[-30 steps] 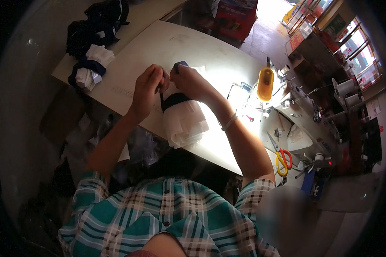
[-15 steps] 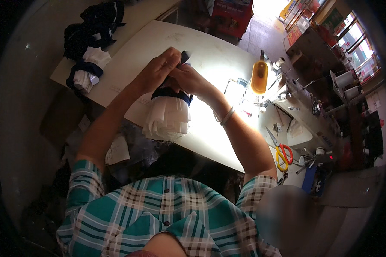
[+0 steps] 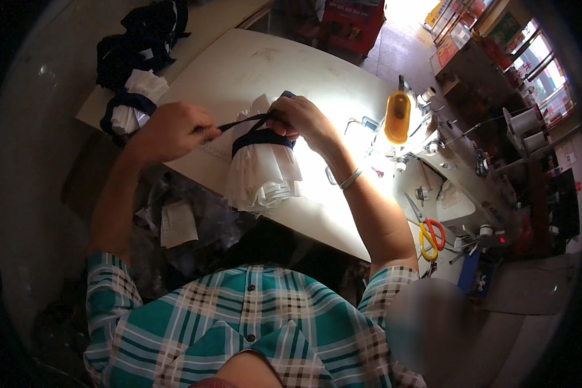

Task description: The person folds white fabric masks, trims loose threads with scissors, and bundles them with a blue elastic band. The person then places the bundled masks into a black bin and continues folding additional masks.

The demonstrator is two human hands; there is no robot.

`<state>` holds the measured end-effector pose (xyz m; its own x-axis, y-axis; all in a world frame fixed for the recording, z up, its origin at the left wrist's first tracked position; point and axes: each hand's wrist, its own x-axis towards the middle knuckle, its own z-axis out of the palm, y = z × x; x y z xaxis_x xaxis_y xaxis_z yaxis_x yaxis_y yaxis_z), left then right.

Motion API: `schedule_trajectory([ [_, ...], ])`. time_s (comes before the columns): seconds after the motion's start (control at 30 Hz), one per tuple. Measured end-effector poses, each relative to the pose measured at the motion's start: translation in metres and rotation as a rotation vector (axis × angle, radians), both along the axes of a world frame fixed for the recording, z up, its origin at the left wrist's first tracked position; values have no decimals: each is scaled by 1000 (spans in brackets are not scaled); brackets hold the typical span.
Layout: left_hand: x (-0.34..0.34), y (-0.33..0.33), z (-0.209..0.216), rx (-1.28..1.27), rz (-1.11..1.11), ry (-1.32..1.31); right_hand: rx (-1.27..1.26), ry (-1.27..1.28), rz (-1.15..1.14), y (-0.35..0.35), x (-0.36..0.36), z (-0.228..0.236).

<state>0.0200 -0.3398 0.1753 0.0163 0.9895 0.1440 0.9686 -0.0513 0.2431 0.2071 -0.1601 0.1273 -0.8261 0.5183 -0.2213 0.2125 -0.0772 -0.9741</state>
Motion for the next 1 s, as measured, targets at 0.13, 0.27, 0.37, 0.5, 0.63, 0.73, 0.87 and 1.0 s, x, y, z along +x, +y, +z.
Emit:
schedule_trajectory([
  [0.13,23,28,-39,381,-21,-167,132,-83,80,-10,-9,11],
  [0.27,45,51,-56,418,-57,-320,102,-86,-8,-10,-12,5],
  [0.37,42,52,-71,489,-15,-340,59,-21,17,-6,-2,0],
  [0.5,40,51,-68,298,171,-604,313,207,-45,-19,8,-9],
  [0.63,18,65,-83,-19,188,-1089,1094,283,-69,-38,11,-32],
  [0.73,11,65,-85,-77,111,-1134,1443,111,-120,-52,10,-27],
  [0.87,20,58,-57,-188,206,-1216,1463,110,-145,-55,9,-27],
  [1.0,17,59,-51,-251,90,-1091,1363,202,-167,-56,3,-28],
])
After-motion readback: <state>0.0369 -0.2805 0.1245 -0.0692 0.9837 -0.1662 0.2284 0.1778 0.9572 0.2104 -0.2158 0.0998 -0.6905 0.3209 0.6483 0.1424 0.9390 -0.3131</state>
